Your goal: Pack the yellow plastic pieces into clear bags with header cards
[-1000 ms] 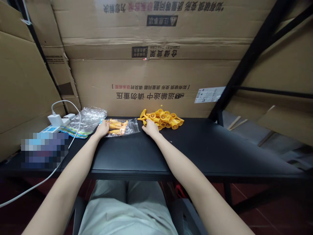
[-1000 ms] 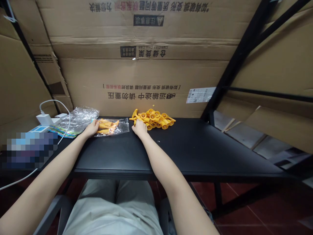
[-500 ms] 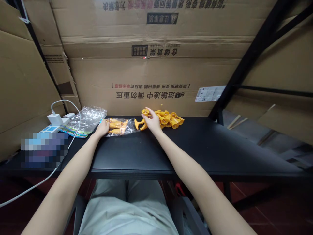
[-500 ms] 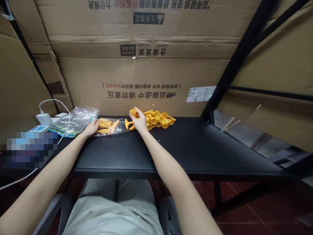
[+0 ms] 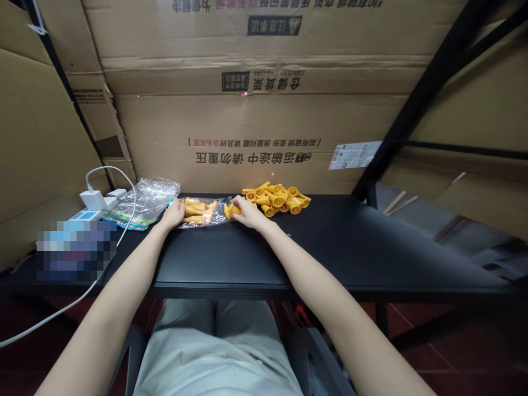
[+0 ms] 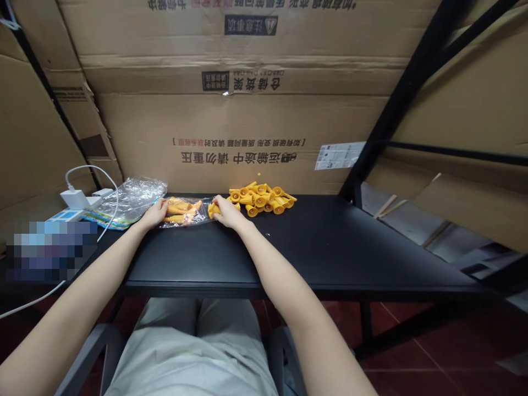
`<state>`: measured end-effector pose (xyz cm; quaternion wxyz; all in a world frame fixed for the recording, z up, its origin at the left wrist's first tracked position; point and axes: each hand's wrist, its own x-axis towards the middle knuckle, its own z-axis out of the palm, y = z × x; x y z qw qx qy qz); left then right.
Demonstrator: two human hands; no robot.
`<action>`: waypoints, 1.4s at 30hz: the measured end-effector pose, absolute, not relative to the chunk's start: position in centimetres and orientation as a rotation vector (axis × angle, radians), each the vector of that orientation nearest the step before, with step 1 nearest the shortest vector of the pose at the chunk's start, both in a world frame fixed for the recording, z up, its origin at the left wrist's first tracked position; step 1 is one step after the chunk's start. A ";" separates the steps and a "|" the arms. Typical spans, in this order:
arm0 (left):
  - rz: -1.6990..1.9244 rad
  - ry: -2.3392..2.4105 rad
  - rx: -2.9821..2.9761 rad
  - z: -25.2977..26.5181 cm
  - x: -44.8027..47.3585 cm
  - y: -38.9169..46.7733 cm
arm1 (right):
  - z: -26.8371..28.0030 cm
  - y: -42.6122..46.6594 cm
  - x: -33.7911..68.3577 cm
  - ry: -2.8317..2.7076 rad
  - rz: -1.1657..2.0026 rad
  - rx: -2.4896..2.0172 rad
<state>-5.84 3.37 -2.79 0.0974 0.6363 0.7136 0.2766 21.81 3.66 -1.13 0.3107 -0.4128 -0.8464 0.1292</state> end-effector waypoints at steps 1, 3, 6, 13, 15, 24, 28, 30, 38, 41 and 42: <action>0.814 2.102 1.887 -2.7 -5.8 3.3 | -1.2 3.7 21.7 -2.271 0.344 -1.066; 0.807 2.080 1.893 -2.7 -5.8 3.3 | -1.4 3.6 21.5 -2.325 0.343 -1.022; 0.811 2.056 1.892 -2.7 -5.8 3.3 | -1.5 3.4 21.2 -2.354 0.357 -0.992; 0.827 2.043 1.878 -2.7 -5.8 3.5 | -2.0 4.2 21.5 -2.269 0.386 -1.204; 0.834 2.068 1.857 -2.5 -5.7 3.4 | -2.4 4.8 21.6 -2.212 0.366 -1.318; 0.846 2.139 1.792 -1.9 -5.7 3.1 | -3.1 7.3 20.8 -2.072 0.250 -1.544; 0.873 2.102 1.801 -1.8 -5.7 3.0 | -2.5 8.4 20.4 -1.999 0.246 -1.568; 0.882 2.085 1.801 -1.7 -5.7 3.0 | -2.3 8.6 20.3 -1.973 0.231 -1.562; 1.033 1.947 1.745 -2.3 -5.8 3.2 | 0.2 6.0 21.2 -2.223 0.265 -1.459; 1.105 1.860 1.706 -2.6 -5.6 3.3 | 1.3 4.5 21.3 -2.436 0.352 -1.429; 1.132 1.837 1.685 -2.7 -5.5 3.3 | 1.5 4.1 21.2 -2.492 0.377 -1.411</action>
